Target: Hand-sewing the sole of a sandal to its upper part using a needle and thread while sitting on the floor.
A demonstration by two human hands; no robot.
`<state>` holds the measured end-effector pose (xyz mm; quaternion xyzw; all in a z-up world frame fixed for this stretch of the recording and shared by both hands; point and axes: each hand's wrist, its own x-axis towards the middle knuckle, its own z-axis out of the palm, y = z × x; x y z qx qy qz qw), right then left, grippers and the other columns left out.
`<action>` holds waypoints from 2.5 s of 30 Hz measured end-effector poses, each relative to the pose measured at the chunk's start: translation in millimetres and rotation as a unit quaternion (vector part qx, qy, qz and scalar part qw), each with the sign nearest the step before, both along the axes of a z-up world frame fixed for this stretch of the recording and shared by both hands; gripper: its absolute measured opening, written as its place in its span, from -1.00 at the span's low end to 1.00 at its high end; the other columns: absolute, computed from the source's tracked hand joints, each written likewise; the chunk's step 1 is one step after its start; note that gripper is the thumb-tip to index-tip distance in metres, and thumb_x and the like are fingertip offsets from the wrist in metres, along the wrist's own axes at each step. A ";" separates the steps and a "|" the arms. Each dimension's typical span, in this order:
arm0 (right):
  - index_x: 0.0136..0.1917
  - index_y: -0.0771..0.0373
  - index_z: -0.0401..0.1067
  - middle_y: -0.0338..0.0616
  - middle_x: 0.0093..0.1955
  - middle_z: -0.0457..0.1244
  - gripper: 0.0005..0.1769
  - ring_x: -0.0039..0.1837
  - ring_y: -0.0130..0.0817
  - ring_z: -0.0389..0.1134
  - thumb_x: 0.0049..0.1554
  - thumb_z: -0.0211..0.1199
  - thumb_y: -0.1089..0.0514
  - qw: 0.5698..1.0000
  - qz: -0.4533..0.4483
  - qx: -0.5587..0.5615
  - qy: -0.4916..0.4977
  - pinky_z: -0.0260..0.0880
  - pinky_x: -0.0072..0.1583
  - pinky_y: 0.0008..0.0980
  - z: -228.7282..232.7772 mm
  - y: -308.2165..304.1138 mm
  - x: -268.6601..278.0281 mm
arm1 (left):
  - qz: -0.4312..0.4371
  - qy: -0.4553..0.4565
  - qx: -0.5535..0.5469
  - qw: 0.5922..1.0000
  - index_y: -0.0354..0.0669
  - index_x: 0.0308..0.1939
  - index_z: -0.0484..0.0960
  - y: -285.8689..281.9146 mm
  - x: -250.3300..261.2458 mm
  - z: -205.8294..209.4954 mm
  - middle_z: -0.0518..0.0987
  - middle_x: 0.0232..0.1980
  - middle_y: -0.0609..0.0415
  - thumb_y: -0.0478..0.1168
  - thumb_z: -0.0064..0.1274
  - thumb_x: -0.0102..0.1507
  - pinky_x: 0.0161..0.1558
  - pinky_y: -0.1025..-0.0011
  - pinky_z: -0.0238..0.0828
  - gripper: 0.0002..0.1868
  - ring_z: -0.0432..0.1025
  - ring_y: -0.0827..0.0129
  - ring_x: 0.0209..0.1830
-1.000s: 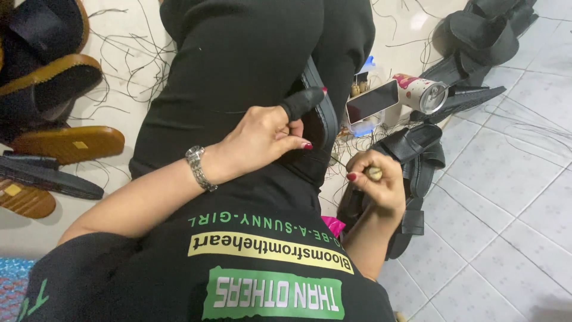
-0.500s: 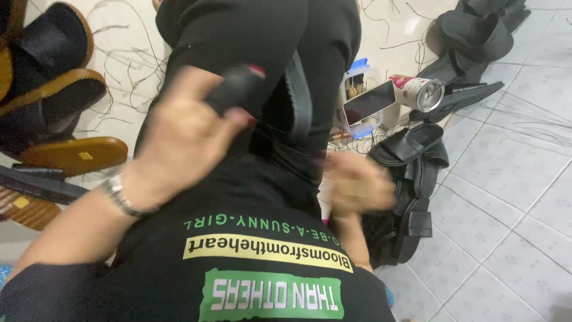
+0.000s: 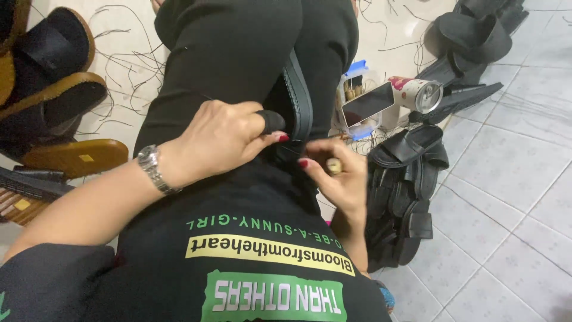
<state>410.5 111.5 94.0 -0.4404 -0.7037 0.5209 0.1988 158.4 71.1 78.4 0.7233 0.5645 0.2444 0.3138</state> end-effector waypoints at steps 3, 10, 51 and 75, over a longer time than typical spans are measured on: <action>-0.26 0.16 0.62 -0.35 -0.49 0.29 -0.90 -0.43 -0.55 0.16 -0.04 0.54 0.22 0.997 -0.074 -0.017 -0.015 0.23 -0.29 -0.59 -40.3 -10.2 3.5 | 0.059 0.019 0.048 0.997 -0.17 -0.62 0.57 1.0 7.8 -16.7 0.35 -0.62 0.16 0.09 0.17 0.33 -0.66 0.27 0.25 -0.47 0.38 0.12 -0.69; -0.34 0.32 0.46 -0.26 -0.56 0.16 -0.81 -0.47 -0.62 0.05 0.06 0.40 0.28 0.956 -0.229 -0.091 0.160 0.08 -0.37 -0.64 -62.1 -19.1 -17.7 | 0.136 0.011 0.116 0.984 -0.10 -0.64 0.51 4.9 20.0 -23.4 0.26 -0.62 0.26 -0.05 0.24 0.34 -0.70 0.45 0.20 -0.52 0.32 0.28 -0.75; 0.42 0.29 0.34 -0.16 -0.17 0.21 -0.46 -0.30 -0.32 0.22 0.19 0.32 0.35 0.923 0.211 0.239 -0.216 0.23 -0.24 -0.35 45.9 4.2 7.9 | 0.367 0.453 -0.010 0.812 -0.03 -0.21 0.78 -66.7 -181.9 -110.6 0.61 -0.48 0.20 0.23 -0.28 1.08 -0.85 0.42 0.22 -0.11 0.37 0.42 -0.74; 0.51 -0.01 0.33 -0.15 -0.24 0.15 -0.33 -0.50 -0.33 0.14 0.12 0.25 0.23 0.795 0.212 0.339 -0.457 0.10 -0.48 -0.32 49.0 -14.0 -14.3 | -0.041 0.126 0.322 0.937 0.14 -0.63 0.55 57.1 -6.6 -14.5 0.51 -0.39 0.36 0.13 0.28 0.15 0.00 0.42 0.20 -0.63 0.26 0.44 -0.28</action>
